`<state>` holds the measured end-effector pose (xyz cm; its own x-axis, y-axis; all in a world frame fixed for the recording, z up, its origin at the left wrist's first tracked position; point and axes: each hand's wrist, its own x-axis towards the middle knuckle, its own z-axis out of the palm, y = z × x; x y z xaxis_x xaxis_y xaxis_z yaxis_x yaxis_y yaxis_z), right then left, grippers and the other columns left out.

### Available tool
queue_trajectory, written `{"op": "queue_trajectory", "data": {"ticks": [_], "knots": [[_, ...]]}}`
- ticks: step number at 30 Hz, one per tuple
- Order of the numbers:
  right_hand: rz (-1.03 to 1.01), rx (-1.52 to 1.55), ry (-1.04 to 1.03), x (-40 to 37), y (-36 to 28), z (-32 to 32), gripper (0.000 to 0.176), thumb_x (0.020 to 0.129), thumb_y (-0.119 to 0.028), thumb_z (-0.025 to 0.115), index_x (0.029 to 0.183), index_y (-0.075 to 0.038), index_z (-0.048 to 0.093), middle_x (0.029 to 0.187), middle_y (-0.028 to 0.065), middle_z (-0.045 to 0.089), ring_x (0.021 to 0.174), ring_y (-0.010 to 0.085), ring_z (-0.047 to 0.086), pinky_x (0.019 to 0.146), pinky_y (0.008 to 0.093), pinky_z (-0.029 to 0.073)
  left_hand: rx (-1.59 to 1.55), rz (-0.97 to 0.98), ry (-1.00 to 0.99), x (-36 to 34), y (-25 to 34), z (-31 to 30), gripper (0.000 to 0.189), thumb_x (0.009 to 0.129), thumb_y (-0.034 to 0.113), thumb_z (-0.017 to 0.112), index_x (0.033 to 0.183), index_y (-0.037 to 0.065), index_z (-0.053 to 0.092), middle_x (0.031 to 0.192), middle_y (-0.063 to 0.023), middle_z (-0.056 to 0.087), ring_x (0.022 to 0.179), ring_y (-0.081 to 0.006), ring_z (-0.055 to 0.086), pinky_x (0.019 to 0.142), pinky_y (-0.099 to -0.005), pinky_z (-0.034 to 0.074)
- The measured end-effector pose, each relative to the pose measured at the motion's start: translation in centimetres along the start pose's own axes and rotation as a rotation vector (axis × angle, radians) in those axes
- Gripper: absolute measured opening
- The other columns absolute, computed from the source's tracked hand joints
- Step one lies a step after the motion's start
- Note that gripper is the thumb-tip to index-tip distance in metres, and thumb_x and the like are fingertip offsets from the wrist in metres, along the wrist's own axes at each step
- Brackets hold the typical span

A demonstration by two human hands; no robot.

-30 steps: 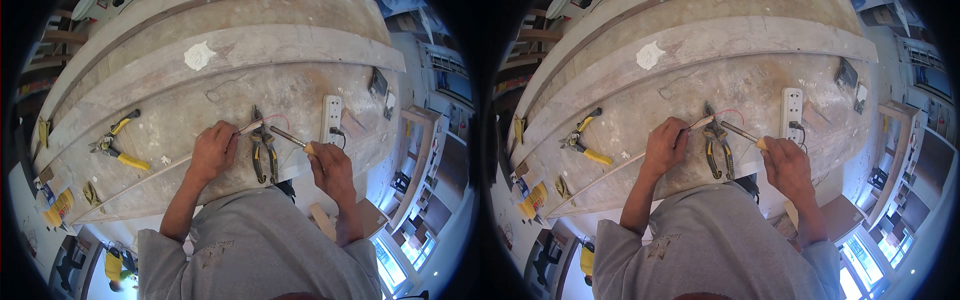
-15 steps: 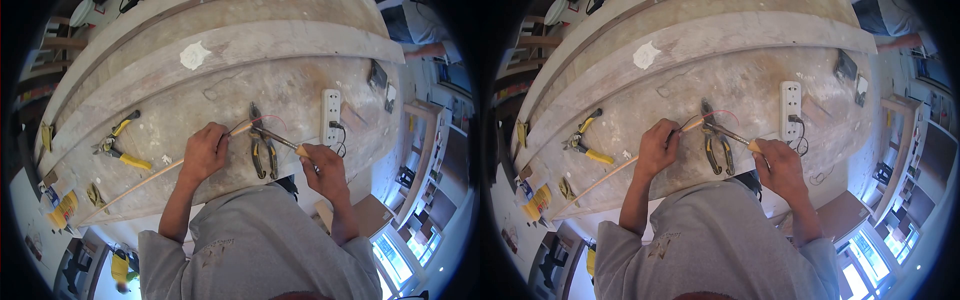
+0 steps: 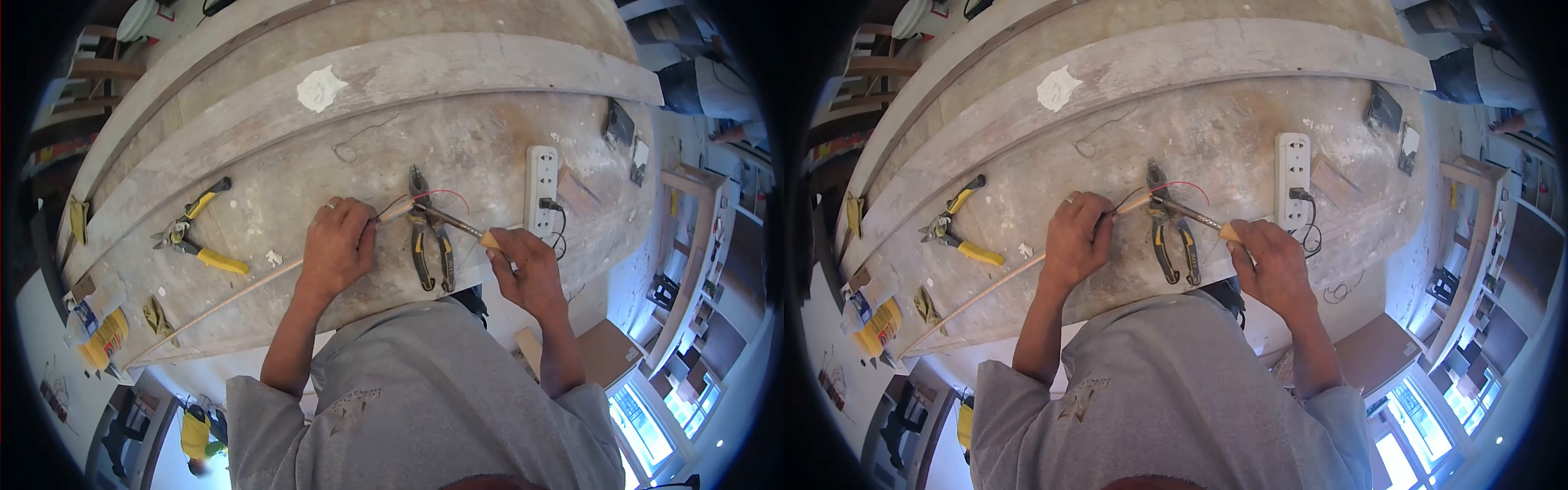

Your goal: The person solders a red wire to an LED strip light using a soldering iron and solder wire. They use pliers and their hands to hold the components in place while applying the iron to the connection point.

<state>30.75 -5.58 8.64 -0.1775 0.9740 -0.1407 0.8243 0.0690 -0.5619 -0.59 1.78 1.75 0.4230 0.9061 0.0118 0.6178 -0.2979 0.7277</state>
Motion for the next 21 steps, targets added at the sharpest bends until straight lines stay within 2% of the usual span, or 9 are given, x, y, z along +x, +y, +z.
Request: {"op": "queue_trajectory", "data": {"ticks": [3, 5, 6, 8, 9, 11, 12, 14, 21], "knots": [[0.010, 0.008, -0.014, 0.1, 0.2, 0.0, 0.028, 0.093, -0.008, 0.076, 0.120, 0.000, 0.072, 0.099, 0.0169, 0.073, 0.086, 0.0366, 0.071, 0.075, 0.0459, 0.059, -0.004, 0.005, -0.014, 0.4, -0.3, -0.2, 0.012, 0.087, 0.002, 0.073, 0.098, 0.007, 0.068, 0.097, -0.0134, 0.071, 0.091, -0.0396, 0.068, 0.080, -0.0484, 0.053], [-0.001, 0.012, -0.002, 0.1, 0.6, 0.3, 0.028, 0.092, -0.008, 0.077, 0.119, 0.000, 0.072, 0.101, 0.0167, 0.073, 0.090, 0.0369, 0.071, 0.078, 0.0462, 0.059, -0.148, 0.001, 0.035, 1.1, -0.5, -0.4, 0.010, 0.088, 0.000, 0.075, 0.096, 0.003, 0.069, 0.093, -0.0125, 0.070, 0.085, -0.0325, 0.068, 0.078, -0.0400, 0.053], [0.000, 0.013, -0.002, 0.0, 0.9, 0.4, 0.028, 0.092, -0.008, 0.077, 0.119, 0.000, 0.072, 0.101, 0.0167, 0.073, 0.090, 0.0369, 0.071, 0.078, 0.0462, 0.059, -0.147, 0.000, 0.034, 1.7, -0.4, -0.7, 0.010, 0.088, 0.000, 0.075, 0.096, 0.003, 0.069, 0.093, -0.0125, 0.070, 0.085, -0.0325, 0.068, 0.078, -0.0400, 0.053], [-0.030, -0.013, 0.017, -0.1, 1.4, 0.7, 0.029, 0.093, -0.008, 0.076, 0.120, -0.001, 0.072, 0.102, 0.0165, 0.073, 0.092, 0.0368, 0.071, 0.080, 0.0467, 0.059, -0.435, -0.118, 0.021, 3.1, -0.1, -1.2, 0.008, 0.091, 0.000, 0.077, 0.097, 0.002, 0.071, 0.091, -0.0063, 0.070, 0.085, -0.0191, 0.066, 0.078, -0.0331, 0.052], [-0.029, -0.012, 0.015, 0.0, 1.4, 0.6, 0.029, 0.093, -0.008, 0.076, 0.120, -0.001, 0.072, 0.102, 0.0165, 0.073, 0.092, 0.0368, 0.071, 0.080, 0.0467, 0.059, -0.436, -0.119, 0.020, 3.7, -0.3, -1.1, 0.008, 0.091, 0.000, 0.077, 0.097, 0.002, 0.071, 0.091, -0.0063, 0.070, 0.085, -0.0191, 0.066, 0.078, -0.0331, 0.052], [-0.041, -0.019, 0.049, 0.2, 1.4, 0.5, 0.028, 0.092, -0.004, 0.077, 0.120, -0.001, 0.075, 0.100, 0.0167, 0.074, 0.089, 0.0370, 0.073, 0.077, 0.0446, 0.059, -0.689, -0.162, -0.040, 5.2, -0.7, -0.7, 0.006, 0.096, 0.000, 0.077, 0.100, 0.002, 0.073, 0.092, -0.0018, 0.071, 0.087, -0.0100, 0.062, 0.078, -0.0288, 0.050], [-0.040, -0.019, 0.048, 0.2, 1.4, 0.5, 0.028, 0.092, -0.004, 0.077, 0.120, -0.001, 0.075, 0.100, 0.0167, 0.074, 0.089, 0.0370, 0.073, 0.077, 0.0446, 0.059, -0.690, -0.163, -0.041, 5.9, -0.9, -0.6, 0.006, 0.096, 0.000, 0.077, 0.100, 0.002, 0.073, 0.092, -0.0018, 0.071, 0.087, -0.0100, 0.062, 0.078, -0.0288, 0.050], [-0.032, -0.028, 0.037, 0.2, 1.4, 0.3, 0.027, 0.092, -0.004, 0.077, 0.119, -0.001, 0.075, 0.100, 0.0168, 0.074, 0.089, 0.0371, 0.073, 0.077, 0.0447, 0.059, -0.743, -0.124, -0.212, 7.3, -1.1, -0.5, 0.006, 0.097, -0.003, 0.074, 0.102, 0.000, 0.073, 0.095, -0.0021, 0.073, 0.089, -0.0090, 0.063, 0.080, -0.0282, 0.051], [0.018, -0.001, 0.009, -0.2, 1.6, 0.0, 0.027, 0.093, -0.005, 0.076, 0.119, -0.001, 0.075, 0.100, 0.0173, 0.075, 0.090, 0.0371, 0.073, 0.081, 0.0451, 0.059, -0.863, 0.038, -0.306, 8.8, -3.0, 1.9, 0.006, 0.096, -0.003, 0.075, 0.101, 0.001, 0.075, 0.094, -0.0052, 0.075, 0.088, -0.0117, 0.068, 0.078, -0.0295, 0.054]]}}
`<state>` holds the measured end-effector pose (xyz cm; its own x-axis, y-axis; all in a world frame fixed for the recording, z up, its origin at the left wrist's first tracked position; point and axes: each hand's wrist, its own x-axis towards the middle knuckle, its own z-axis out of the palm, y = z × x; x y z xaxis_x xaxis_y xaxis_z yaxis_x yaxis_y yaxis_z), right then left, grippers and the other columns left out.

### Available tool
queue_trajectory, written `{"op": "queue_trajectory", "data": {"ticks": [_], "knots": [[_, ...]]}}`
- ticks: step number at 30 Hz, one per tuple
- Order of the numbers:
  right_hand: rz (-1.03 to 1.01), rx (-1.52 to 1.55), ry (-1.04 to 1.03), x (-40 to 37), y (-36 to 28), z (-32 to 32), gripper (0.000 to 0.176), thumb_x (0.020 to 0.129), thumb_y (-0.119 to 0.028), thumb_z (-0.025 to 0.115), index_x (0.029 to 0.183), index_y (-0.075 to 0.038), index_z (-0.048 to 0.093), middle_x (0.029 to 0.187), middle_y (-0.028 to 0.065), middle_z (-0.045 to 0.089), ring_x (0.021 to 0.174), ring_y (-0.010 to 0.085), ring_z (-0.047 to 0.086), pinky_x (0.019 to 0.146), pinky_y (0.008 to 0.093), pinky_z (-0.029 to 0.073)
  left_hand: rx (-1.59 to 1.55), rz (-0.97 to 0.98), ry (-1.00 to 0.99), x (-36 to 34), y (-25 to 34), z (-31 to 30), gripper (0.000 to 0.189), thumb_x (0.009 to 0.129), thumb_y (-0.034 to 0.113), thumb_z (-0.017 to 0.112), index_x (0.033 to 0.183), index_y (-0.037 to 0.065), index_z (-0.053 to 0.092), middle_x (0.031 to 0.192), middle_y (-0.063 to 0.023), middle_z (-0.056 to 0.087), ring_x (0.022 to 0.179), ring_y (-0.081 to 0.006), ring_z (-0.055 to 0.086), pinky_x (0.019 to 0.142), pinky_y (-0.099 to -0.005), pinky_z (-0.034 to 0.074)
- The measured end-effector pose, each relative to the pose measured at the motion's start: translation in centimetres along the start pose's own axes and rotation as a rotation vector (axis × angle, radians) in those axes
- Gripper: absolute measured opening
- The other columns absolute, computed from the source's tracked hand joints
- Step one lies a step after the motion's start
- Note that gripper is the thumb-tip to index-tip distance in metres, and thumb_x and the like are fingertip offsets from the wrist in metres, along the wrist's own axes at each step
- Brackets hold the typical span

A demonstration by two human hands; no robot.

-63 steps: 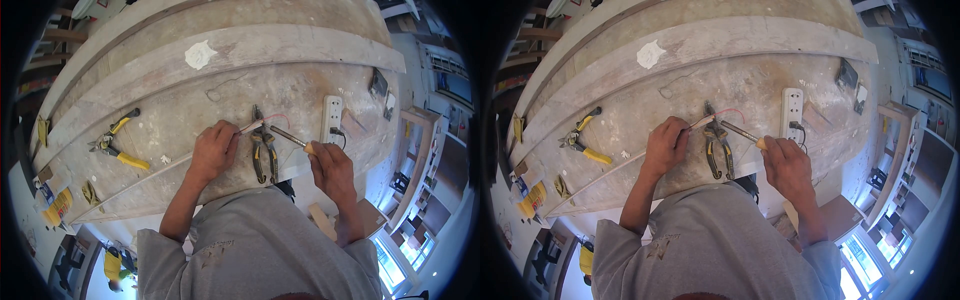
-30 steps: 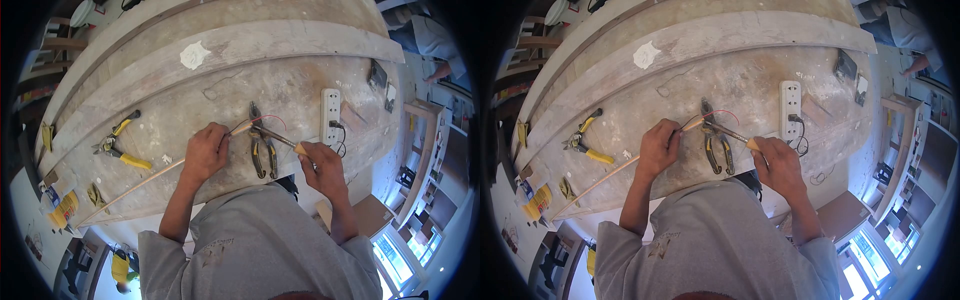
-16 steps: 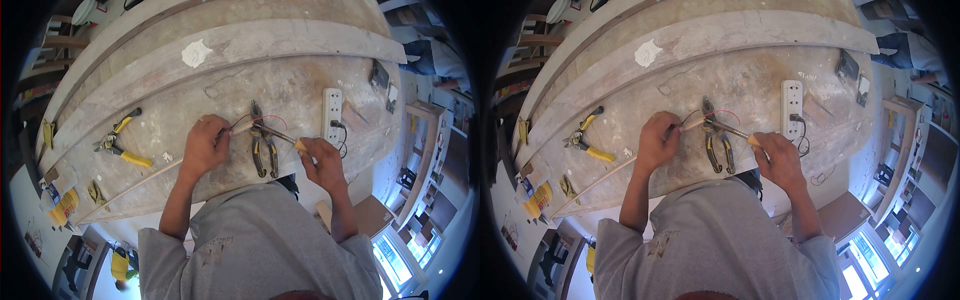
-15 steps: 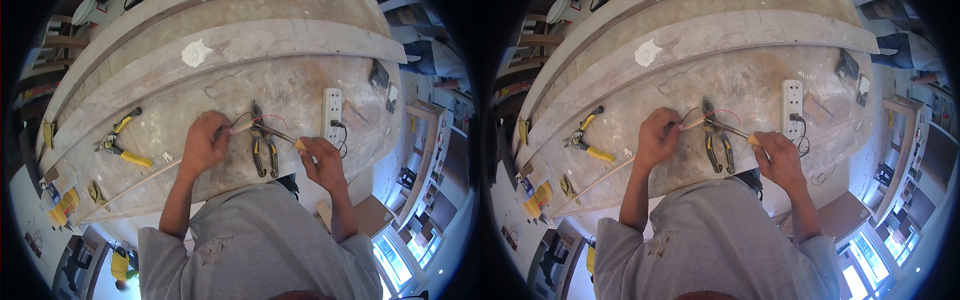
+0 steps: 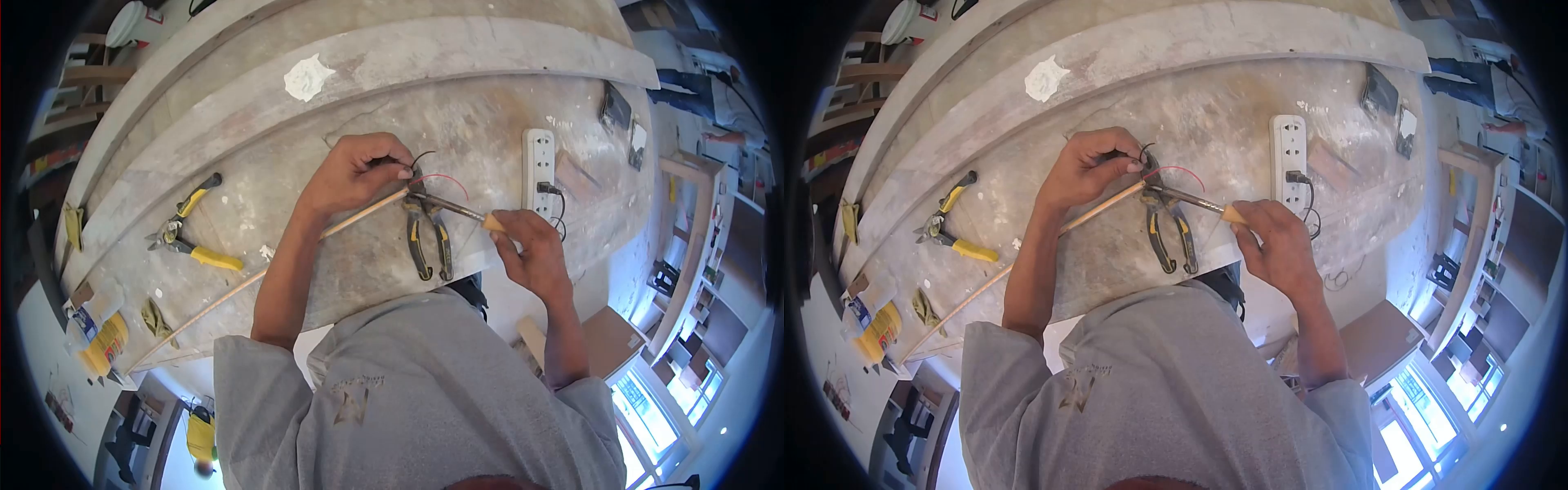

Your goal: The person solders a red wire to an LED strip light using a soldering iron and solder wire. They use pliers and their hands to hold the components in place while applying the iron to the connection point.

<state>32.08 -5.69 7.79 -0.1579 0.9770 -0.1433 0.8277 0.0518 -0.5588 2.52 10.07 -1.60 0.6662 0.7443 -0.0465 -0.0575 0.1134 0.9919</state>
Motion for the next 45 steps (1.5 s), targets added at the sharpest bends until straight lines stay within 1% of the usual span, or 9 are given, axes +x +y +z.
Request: {"op": "queue_trajectory", "data": {"ticks": [2, 3, 5, 9, 11, 14, 21, 24, 45], "knots": [[0.019, 0.027, 0.008, -0.6, 0.5, 0.2, 0.031, 0.092, -0.009, 0.078, 0.122, -0.003, 0.075, 0.106, 0.0175, 0.076, 0.096, 0.0372, 0.074, 0.084, 0.0454, 0.060, 0.072, 0.070, -0.034, 0.2, 0.3, 0.3, 0.008, 0.095, -0.004, 0.074, 0.101, 0.001, 0.074, 0.095, -0.0078, 0.075, 0.088, -0.0154, 0.070, 0.078, -0.0311, 0.055], [0.021, 0.024, 0.006, -0.7, 0.3, 0.1, 0.031, 0.092, -0.009, 0.078, 0.122, -0.003, 0.075, 0.106, 0.0175, 0.076, 0.096, 0.0372, 0.074, 0.084, 0.0454, 0.060, 0.067, 0.071, -0.033, 0.2, 0.5, 0.2, 0.008, 0.095, -0.004, 0.074, 0.101, 0.001, 0.074, 0.095, -0.0078, 0.075, 0.088, -0.0154, 0.070, 0.078, -0.0311, 0.055], [0.061, 0.028, -0.004, -0.9, 0.1, 0.0, 0.031, 0.092, -0.009, 0.078, 0.122, -0.003, 0.076, 0.105, 0.0178, 0.076, 0.095, 0.0377, 0.074, 0.084, 0.0452, 0.060, 0.181, 0.120, -0.071, 0.3, 0.6, 0.2, 0.010, 0.094, -0.004, 0.073, 0.102, 0.001, 0.073, 0.094, -0.0106, 0.075, 0.087, -0.0207, 0.072, 0.080, -0.0328, 0.056], [0.073, 0.028, 0.003, -0.9, -0.5, 0.0, 0.031, 0.092, -0.010, 0.078, 0.122, -0.004, 0.076, 0.104, 0.0179, 0.076, 0.094, 0.0377, 0.074, 0.084, 0.0455, 0.060, 0.224, 0.144, -0.086, 0.6, 0.5, 0.0, 0.011, 0.093, -0.005, 0.072, 0.103, 0.001, 0.073, 0.095, -0.0125, 0.075, 0.087, -0.0246, 0.072, 0.080, -0.0342, 0.056], [0.048, 0.031, 0.024, -0.6, -0.9, 0.1, 0.027, 0.092, -0.002, 0.077, 0.119, 0.001, 0.076, 0.102, 0.0178, 0.077, 0.091, 0.0365, 0.075, 0.082, 0.0431, 0.060, 0.232, 0.168, -0.096, 0.6, 0.2, 0.0, 0.011, 0.093, -0.003, 0.073, 0.104, 0.001, 0.073, 0.096, -0.0130, 0.075, 0.089, -0.0260, 0.073, 0.080, -0.0359, 0.056], [0.034, 0.056, 0.032, -0.5, -0.7, 0.4, 0.030, 0.092, -0.008, 0.078, 0.121, -0.002, 0.075, 0.104, 0.0179, 0.076, 0.095, 0.0381, 0.074, 0.084, 0.0457, 0.060, 0.231, 0.183, -0.101, 0.6, 0.2, 0.2, 0.011, 0.093, -0.002, 0.073, 0.104, 0.001, 0.073, 0.096, -0.0130, 0.075, 0.090, -0.0264, 0.073, 0.081, -0.0376, 0.057], [-0.006, 0.015, 0.033, 0.1, -0.9, 0.3, 0.030, 0.092, -0.008, 0.078, 0.121, -0.001, 0.074, 0.104, 0.0174, 0.076, 0.097, 0.0378, 0.073, 0.085, 0.0461, 0.060, 0.276, 0.178, -0.085, 0.6, 0.4, 0.3, 0.011, 0.094, -0.002, 0.073, 0.105, 0.001, 0.074, 0.097, -0.0129, 0.074, 0.092, -0.0276, 0.072, 0.084, -0.0379, 0.057], [-0.010, -0.012, 0.013, 0.3, -1.0, 0.2, 0.030, 0.092, -0.008, 0.078, 0.121, -0.001, 0.074, 0.105, 0.0172, 0.076, 0.097, 0.0375, 0.073, 0.084, 0.0462, 0.060, 0.242, 0.132, -0.092, 0.6, 0.4, 0.3, 0.011, 0.094, -0.001, 0.073, 0.105, 0.001, 0.073, 0.097, -0.0130, 0.074, 0.092, -0.0285, 0.072, 0.085, -0.0381, 0.057], [-0.053, -0.087, 0.046, 0.7, -1.5, -0.3, 0.031, 0.092, -0.008, 0.079, 0.122, -0.004, 0.075, 0.107, 0.0146, 0.077, 0.096, 0.0344, 0.074, 0.083, 0.0440, 0.062, 0.324, 0.225, -0.087, 0.9, 0.0, 0.6, 0.010, 0.092, 0.003, 0.073, 0.102, 0.005, 0.074, 0.093, -0.0094, 0.073, 0.092, -0.0300, 0.070, 0.085, -0.0407, 0.055]]}}
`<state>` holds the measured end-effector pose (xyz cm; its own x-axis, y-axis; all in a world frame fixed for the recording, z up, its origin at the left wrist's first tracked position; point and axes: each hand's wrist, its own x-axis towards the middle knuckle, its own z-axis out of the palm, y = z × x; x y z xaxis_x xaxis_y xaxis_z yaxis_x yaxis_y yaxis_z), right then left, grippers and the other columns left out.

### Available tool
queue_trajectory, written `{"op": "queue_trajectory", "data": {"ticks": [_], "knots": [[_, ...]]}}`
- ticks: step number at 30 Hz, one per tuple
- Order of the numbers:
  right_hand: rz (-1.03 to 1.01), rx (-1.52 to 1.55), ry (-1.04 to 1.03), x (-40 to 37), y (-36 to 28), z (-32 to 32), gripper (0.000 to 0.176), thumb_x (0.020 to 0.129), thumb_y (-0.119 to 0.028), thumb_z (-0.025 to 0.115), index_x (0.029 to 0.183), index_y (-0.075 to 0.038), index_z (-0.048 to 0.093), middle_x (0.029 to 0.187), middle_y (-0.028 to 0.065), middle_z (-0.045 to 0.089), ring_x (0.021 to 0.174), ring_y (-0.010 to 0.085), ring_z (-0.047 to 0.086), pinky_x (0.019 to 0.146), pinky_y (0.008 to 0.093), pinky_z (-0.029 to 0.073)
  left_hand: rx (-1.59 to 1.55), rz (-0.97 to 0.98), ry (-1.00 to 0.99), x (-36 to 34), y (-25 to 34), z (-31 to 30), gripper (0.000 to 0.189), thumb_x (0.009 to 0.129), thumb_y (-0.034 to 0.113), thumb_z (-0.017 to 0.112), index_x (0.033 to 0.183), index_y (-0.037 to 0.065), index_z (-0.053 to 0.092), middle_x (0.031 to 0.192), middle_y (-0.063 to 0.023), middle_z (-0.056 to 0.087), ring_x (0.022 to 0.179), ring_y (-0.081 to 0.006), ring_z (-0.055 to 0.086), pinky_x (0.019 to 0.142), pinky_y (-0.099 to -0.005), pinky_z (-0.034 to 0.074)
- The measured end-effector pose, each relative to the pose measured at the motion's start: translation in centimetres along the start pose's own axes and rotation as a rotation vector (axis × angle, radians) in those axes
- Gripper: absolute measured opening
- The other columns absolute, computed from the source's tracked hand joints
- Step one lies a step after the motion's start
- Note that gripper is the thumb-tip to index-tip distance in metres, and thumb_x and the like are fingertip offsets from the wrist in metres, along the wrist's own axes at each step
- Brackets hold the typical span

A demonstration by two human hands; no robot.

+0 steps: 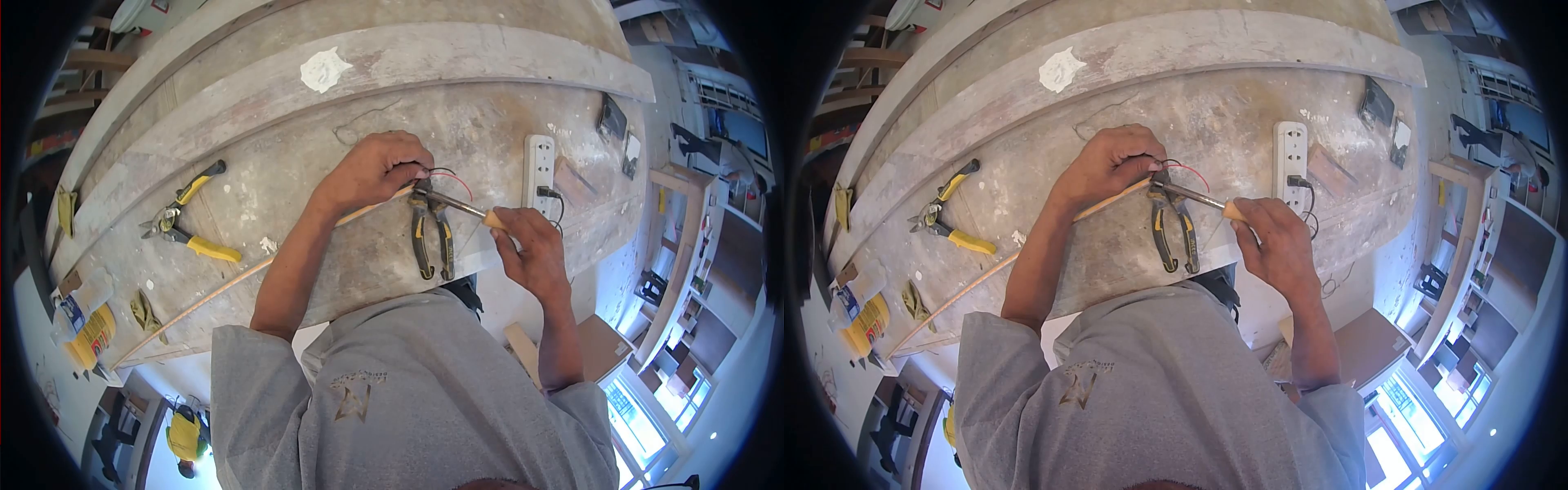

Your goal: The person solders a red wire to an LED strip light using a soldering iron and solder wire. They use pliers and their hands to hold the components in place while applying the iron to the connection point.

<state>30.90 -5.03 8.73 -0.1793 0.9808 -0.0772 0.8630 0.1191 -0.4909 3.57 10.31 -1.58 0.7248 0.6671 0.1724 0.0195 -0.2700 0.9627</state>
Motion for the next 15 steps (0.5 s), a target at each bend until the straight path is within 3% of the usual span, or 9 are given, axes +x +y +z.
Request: {"op": "queue_trajectory", "data": {"ticks": [15], "knots": [[0.009, -0.025, -0.015, 0.02, 0.00, 0.14, 0.030, 0.092, -0.008, 0.078, 0.122, -0.003, 0.075, 0.105, 0.0150, 0.076, 0.094, 0.0339, 0.074, 0.080, 0.0442, 0.062, 0.045, -0.012, 0.002, 0.03, -0.31, 0.25, 0.011, 0.093, 0.007, 0.073, 0.103, 0.007, 0.075, 0.094, -0.0099, 0.074, 0.093, -0.0317, 0.071, 0.083, -0.0427, 0.055]]}}
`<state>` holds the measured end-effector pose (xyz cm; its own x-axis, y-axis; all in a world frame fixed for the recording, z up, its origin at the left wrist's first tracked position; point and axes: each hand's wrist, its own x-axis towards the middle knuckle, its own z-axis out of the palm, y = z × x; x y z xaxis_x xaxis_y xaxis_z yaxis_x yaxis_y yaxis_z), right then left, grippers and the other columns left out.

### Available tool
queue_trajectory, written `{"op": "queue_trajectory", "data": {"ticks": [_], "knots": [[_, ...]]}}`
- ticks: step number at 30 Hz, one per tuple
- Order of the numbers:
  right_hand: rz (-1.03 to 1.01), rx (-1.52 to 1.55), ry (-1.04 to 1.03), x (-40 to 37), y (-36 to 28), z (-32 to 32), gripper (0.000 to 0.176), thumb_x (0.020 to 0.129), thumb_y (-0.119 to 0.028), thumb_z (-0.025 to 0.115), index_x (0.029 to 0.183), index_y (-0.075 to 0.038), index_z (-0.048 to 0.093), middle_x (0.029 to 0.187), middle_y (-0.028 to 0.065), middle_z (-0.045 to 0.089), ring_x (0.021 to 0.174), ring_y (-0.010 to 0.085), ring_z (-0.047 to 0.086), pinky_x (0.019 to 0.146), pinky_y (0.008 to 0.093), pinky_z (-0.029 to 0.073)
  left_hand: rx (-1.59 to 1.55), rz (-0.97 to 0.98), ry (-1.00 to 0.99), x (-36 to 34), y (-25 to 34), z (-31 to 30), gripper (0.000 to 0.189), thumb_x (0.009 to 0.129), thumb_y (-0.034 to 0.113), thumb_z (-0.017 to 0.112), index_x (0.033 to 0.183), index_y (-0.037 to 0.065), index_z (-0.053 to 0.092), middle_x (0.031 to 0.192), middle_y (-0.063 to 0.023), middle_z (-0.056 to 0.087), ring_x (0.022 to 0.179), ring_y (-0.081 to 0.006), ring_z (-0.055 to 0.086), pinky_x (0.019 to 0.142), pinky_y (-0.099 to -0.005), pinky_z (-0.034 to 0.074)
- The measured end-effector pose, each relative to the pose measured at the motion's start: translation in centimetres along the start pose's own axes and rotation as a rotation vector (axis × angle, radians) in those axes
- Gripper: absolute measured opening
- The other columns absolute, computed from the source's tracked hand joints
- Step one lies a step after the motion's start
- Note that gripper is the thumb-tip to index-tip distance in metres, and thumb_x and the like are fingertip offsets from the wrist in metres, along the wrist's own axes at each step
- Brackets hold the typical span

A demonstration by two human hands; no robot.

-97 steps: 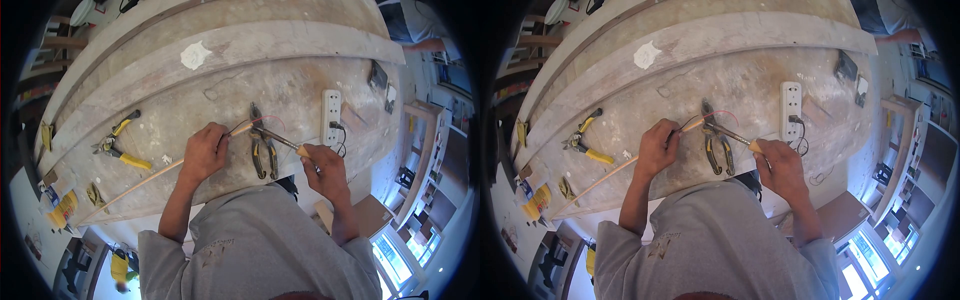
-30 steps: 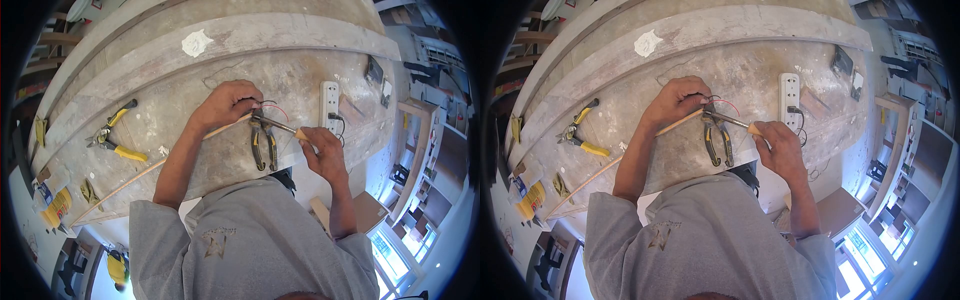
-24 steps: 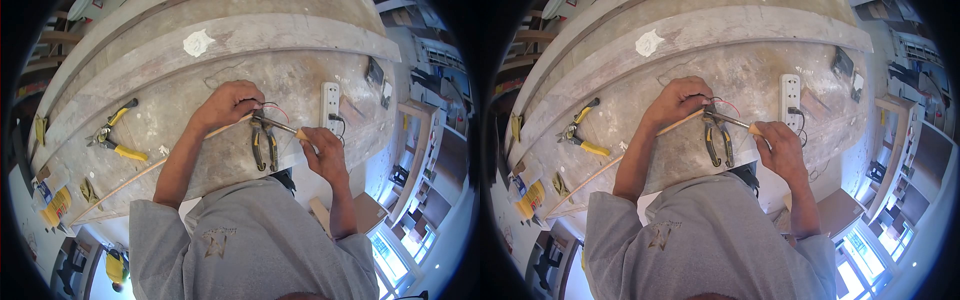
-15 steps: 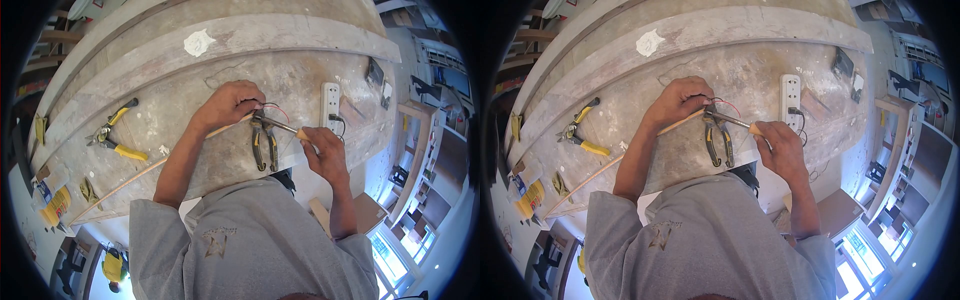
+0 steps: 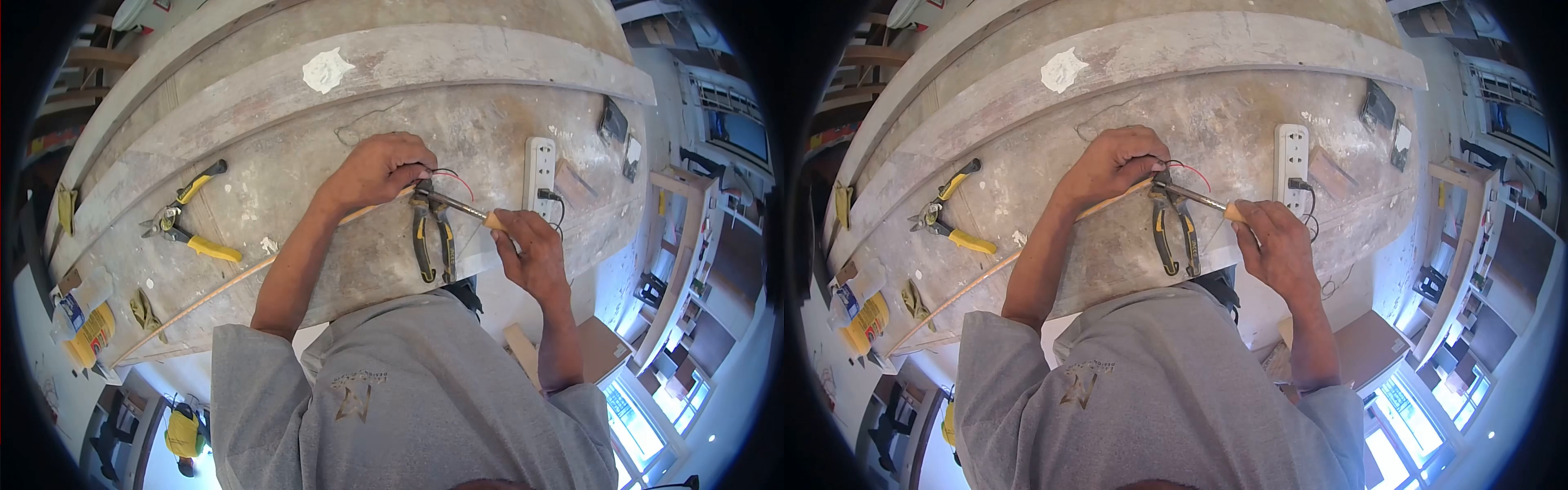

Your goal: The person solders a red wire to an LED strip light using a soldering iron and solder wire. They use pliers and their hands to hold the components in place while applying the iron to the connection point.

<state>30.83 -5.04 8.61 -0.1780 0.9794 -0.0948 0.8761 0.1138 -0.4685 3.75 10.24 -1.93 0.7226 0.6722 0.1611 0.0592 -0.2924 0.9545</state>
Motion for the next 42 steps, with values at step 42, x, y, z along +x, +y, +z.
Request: {"op": "queue_trajectory", "data": {"ticks": [42], "knots": [[0.132, 0.127, 0.021, -2.4, -0.3, -1.6, 0.030, 0.093, -0.008, 0.076, 0.122, -0.002, 0.074, 0.097, 0.0173, 0.075, 0.084, 0.0383, 0.073, 0.076, 0.0462, 0.059, 0.200, -0.417, 0.039, -5.2, 6.1, -2.0, 0.012, 0.089, 0.006, 0.072, 0.100, 0.004, 0.074, 0.102, -0.0162, 0.070, 0.099, -0.0371, 0.068, 0.088, -0.0458, 0.053]]}}
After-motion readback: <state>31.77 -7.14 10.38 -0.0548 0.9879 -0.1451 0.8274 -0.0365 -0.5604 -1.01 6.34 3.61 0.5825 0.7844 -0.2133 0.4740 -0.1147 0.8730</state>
